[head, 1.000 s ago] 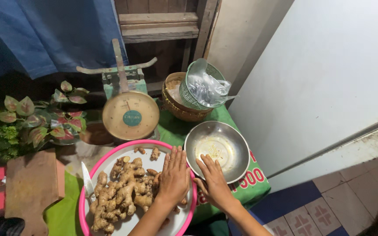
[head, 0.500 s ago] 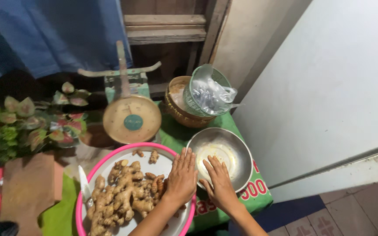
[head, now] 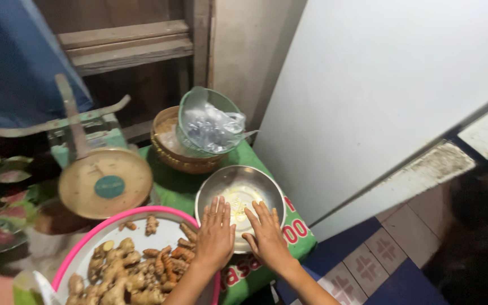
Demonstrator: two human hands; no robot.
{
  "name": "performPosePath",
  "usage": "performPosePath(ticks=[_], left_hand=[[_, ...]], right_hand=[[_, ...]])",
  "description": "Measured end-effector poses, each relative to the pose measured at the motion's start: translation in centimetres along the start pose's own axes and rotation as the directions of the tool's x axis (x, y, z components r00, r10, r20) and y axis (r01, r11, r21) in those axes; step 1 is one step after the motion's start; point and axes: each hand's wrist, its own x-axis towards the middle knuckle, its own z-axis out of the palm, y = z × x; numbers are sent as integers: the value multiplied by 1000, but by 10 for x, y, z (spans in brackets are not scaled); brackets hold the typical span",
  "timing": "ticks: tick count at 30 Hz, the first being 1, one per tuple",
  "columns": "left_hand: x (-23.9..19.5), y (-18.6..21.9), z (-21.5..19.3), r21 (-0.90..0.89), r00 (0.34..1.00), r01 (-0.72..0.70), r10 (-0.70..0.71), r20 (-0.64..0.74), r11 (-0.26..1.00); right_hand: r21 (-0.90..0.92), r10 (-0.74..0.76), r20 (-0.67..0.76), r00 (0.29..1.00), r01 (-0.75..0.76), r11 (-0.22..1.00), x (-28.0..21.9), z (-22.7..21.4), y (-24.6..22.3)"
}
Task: The person removes ginger and turmeric from plastic bags and places them into a pink tray. They then move a cutting board and a metal bowl on the table, and continue to sort the root vegetables by hand.
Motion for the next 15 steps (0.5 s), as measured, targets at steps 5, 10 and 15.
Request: performPosePath(ticks=[5,10,15], left_hand=[[11,5,1,10,1000,-7,7,-22,1000],[20,16,4,5,1000,-23,23,-13,1000],[20,21,5,-13,999,-42,42,-23,999]], right_hand=[[-23,14,-7,1000,-14,1000,-4,-12,3],[-69,22,-27,999,-24,997,-8,-21,9],[-69,44,-34,998,-46,997,-13,-22,16]])
